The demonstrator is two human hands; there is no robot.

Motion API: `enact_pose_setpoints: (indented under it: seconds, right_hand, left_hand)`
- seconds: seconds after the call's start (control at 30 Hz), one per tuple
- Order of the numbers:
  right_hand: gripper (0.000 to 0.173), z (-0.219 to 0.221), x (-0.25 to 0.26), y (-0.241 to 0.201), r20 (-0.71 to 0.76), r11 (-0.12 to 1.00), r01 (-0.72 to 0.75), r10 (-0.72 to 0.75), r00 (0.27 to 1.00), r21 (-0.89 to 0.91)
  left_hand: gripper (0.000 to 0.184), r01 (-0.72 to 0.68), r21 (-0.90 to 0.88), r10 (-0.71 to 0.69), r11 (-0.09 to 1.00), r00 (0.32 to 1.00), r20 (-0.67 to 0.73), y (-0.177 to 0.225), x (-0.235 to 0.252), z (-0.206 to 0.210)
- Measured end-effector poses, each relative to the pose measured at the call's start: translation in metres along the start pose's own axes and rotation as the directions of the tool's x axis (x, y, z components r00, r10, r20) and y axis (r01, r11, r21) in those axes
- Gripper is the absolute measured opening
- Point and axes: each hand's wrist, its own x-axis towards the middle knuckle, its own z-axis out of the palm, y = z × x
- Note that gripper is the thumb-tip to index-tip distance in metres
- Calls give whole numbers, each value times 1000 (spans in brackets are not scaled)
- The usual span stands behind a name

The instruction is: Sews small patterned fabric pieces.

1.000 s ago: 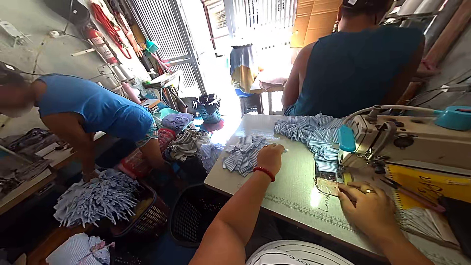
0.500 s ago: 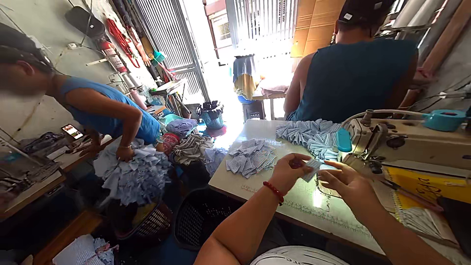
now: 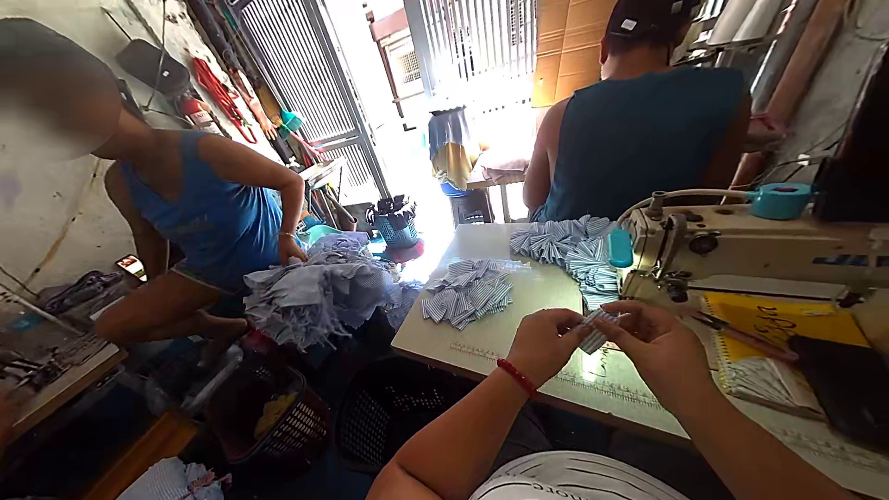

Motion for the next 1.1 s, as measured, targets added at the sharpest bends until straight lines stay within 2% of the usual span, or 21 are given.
enact_pose_setpoints:
  seconds: [0.07,0.13,0.23,0.37,0.47,0.53,0.63,0.67,0.73,0.8,0.9,1.03,1.1]
  right_hand:
    - [37,-2,-3,-2,-19,997,37,-38,999,-69]
    - [40,-3,-4,-1,-22,991,80,-83,996,-103]
    - [41,-2,-3,0,-33,989,116,-120,992,-94]
    - [38,-2,3,-1,-48,989,115,-120,992,-96]
    - [37,-3,7,-4,-44,991,113,-117,992,-73]
    - [35,-4,10,-10,-40,996,82,-83,996,-33]
    - [34,-6,19,-22,-26,998,63,-63,998,-16]
    - [34,-7,22,-27,-31,998,58,-58,998,-17]
    - [33,-10,28,-40,-48,999,47,-47,998,11]
    - [41,-15,33,-51,-19,997,57,-56,998,55]
    - [52,-22,39,-63,49,986,112,-119,992,120]
    - [34,-27,37,-67,81,963,207,-223,971,175]
    - [33,-30,35,-65,73,947,251,-270,960,200]
  left_hand:
    - [23,-43,75,47,996,997,-58,0,-3,2]
    - [22,-60,-26,57,998,994,-92,-2,-2,5]
    - [22,-3,-259,-7,966,999,-39,-4,-1,7]
    - [21,40,-270,-48,962,999,-25,-4,2,7]
    - [17,40,-368,-54,929,998,-29,-3,8,10]
    - [19,-14,-336,-10,942,998,-68,0,12,11]
    - [20,-194,-103,166,975,958,-235,1,19,8]
    - [19,-240,-77,213,968,941,-264,0,22,6]
    - [17,-299,-134,256,945,929,-267,3,30,0]
    - [20,-353,-191,304,916,921,-244,11,33,-9]
    - [28,-459,-114,424,881,874,-238,23,32,-17]
    - [29,-521,-82,494,850,840,-224,33,29,-17]
    - [28,-550,-111,513,828,823,-244,33,31,-13]
